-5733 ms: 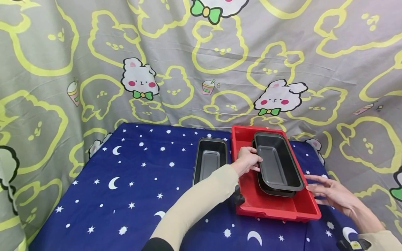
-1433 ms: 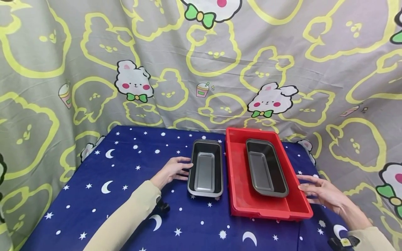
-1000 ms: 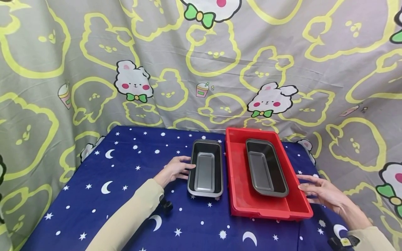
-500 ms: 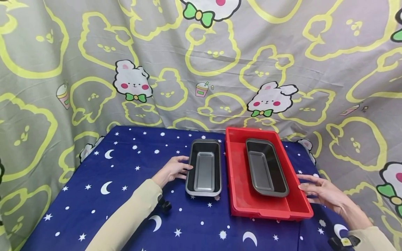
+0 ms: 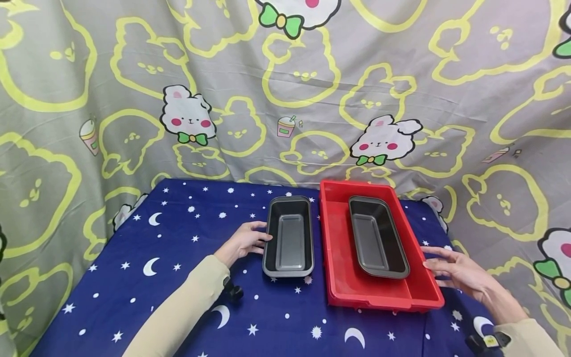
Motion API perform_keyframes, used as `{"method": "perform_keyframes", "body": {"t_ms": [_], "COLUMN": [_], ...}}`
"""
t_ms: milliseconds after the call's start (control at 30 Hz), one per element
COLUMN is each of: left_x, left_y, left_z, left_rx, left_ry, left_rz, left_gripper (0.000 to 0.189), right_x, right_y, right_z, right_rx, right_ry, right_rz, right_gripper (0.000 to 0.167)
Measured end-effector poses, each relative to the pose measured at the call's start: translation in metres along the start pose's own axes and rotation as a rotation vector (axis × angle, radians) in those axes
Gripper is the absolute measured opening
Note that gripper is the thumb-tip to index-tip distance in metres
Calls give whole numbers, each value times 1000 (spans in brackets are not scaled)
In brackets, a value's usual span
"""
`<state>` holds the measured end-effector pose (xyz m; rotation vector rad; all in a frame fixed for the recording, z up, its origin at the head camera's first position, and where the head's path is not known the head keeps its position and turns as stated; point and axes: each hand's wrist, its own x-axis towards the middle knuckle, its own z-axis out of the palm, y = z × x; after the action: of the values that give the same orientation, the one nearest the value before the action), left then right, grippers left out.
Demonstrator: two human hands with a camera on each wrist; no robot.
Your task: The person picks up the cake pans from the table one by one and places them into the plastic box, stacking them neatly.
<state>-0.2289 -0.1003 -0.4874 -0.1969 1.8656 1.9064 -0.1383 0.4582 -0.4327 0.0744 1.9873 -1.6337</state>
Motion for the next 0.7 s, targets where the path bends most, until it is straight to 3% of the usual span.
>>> {"method": "perform_keyframes", "body": {"t_ms": [300,700], "left_x": [1,-4], "left_y": [3,26], "left_z": [2,2], "left_rx": [-45,-88], "left_ry": [16,20], "left_rz": [23,54], "left_gripper": [64,65], "right_x": [1,1], "right_y": [1,-1], "right_z": [0,-1], "right_rx": [-14,8], "right_ry": [16,-10], "right_rz": [9,4], "right_gripper": [34,36]}}
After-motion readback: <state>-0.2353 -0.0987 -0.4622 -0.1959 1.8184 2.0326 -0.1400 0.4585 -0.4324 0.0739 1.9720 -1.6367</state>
